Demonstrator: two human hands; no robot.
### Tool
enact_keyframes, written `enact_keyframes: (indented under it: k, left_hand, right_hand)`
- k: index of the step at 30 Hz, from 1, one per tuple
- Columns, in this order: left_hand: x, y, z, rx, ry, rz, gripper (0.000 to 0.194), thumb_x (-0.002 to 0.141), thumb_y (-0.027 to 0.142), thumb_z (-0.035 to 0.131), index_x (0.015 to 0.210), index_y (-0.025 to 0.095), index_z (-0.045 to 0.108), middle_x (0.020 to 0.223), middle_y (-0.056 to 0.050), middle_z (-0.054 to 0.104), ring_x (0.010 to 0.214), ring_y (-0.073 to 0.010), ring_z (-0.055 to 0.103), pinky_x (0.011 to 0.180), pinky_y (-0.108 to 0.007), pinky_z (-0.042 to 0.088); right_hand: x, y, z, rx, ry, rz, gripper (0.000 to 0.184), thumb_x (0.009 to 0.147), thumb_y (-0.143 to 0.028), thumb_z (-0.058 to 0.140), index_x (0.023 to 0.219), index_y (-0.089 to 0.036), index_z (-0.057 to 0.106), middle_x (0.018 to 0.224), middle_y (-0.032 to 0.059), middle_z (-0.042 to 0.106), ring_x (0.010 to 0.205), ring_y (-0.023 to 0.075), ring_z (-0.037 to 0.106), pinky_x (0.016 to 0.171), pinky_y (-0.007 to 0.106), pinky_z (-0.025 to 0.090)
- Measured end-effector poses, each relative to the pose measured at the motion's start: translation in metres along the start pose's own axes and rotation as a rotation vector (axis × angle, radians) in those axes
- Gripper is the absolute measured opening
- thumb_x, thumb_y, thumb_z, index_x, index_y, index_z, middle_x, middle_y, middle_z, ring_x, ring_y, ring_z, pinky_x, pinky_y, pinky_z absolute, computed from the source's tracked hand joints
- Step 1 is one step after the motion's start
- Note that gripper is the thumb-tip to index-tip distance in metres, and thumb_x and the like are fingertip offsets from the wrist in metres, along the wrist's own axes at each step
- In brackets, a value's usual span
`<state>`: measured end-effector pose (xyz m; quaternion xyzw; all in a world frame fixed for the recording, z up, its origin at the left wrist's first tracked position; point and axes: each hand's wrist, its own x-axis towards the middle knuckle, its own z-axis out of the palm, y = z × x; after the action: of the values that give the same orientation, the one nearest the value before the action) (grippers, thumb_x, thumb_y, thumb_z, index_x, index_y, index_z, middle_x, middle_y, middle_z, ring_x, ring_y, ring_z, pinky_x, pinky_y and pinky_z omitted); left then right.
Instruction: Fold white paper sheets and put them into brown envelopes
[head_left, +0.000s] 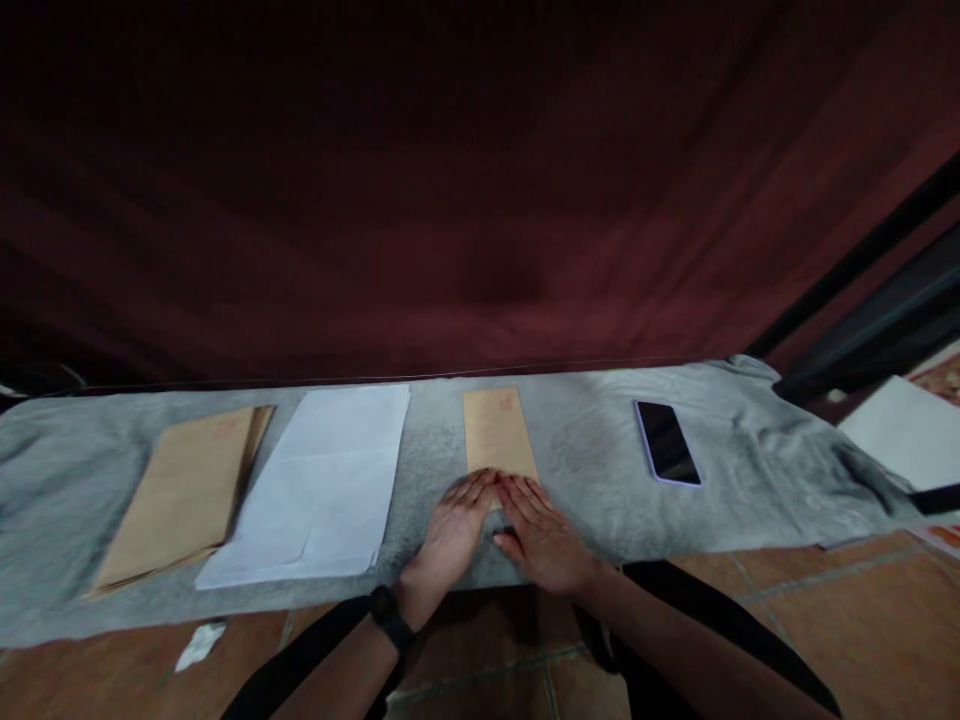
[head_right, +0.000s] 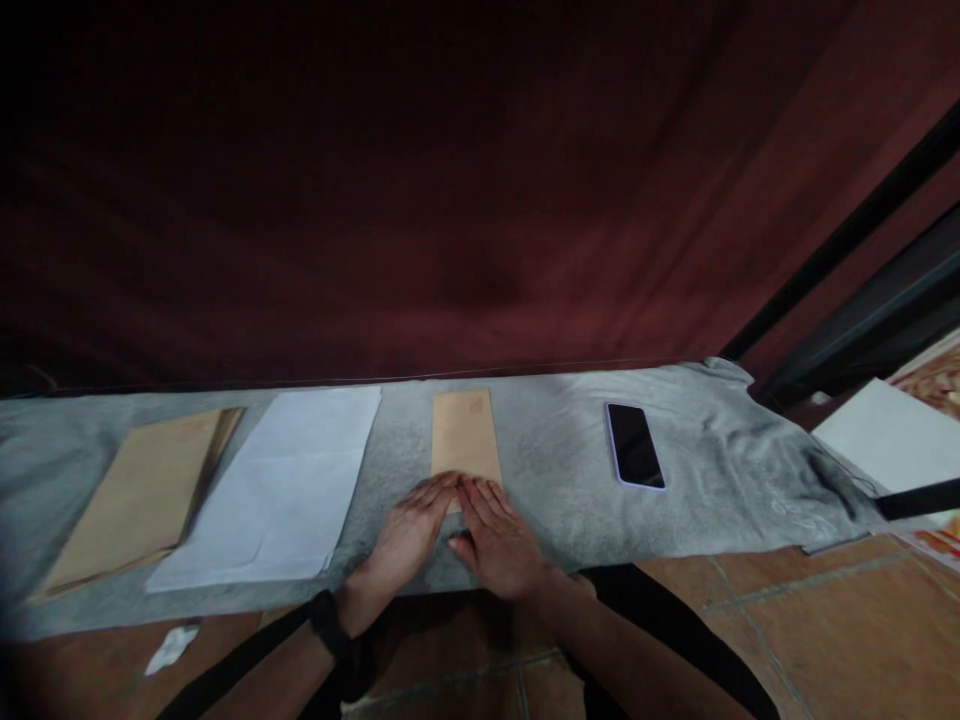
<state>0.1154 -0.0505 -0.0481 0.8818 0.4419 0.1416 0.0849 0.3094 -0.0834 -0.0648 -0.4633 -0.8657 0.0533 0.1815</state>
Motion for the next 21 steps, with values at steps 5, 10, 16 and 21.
enact_keyframes:
  k: [5,10,16,21]
  left_hand:
    - [-0.005,0.000,0.001,0.027,-0.048,-0.036,0.060,0.089,0.001,0.040,0.147,0.016,0.045,0.151,-0.010,0.052,0.141,-0.0201,0.046,0.116,-0.038,0.043]
    - [-0.006,-0.005,-0.006,-0.028,-0.057,-0.092,0.060,0.088,0.001,0.041,0.144,0.020,0.050,0.151,-0.007,0.052,0.139,-0.0180,0.049,0.115,-0.037,0.043]
    - [-0.012,-0.018,-0.009,-0.056,-0.028,-0.088,0.058,0.089,0.003,0.040,0.141,0.024,0.054,0.149,-0.004,0.055,0.137,-0.0195,0.052,0.116,-0.041,0.044]
    - [-0.007,-0.012,-0.003,-0.038,0.032,-0.004,0.050,0.094,0.009,0.038,0.139,0.023,0.056,0.147,-0.007,0.057,0.137,-0.0219,0.052,0.118,-0.047,0.041]
  right_hand:
    - [-0.007,0.001,0.005,-0.067,-0.005,-0.002,0.070,0.103,-0.048,0.041,0.159,-0.011,0.022,0.162,0.0156,0.031,0.151,0.0259,0.026,0.122,0.048,0.031]
    - [-0.013,0.011,-0.001,-0.111,-0.016,0.063,0.069,0.102,-0.043,0.044,0.159,-0.009,0.023,0.162,0.0165,0.030,0.151,0.0256,0.028,0.123,0.046,0.029]
    - [-0.025,0.020,-0.007,-0.107,-0.051,0.135,0.070,0.102,-0.045,0.045,0.158,-0.010,0.025,0.162,0.0172,0.029,0.150,0.0268,0.030,0.123,0.048,0.028]
    - [-0.026,0.019,-0.006,-0.114,-0.054,0.174,0.069,0.102,-0.047,0.045,0.158,-0.010,0.028,0.163,0.0156,0.029,0.151,0.0258,0.028,0.123,0.046,0.027]
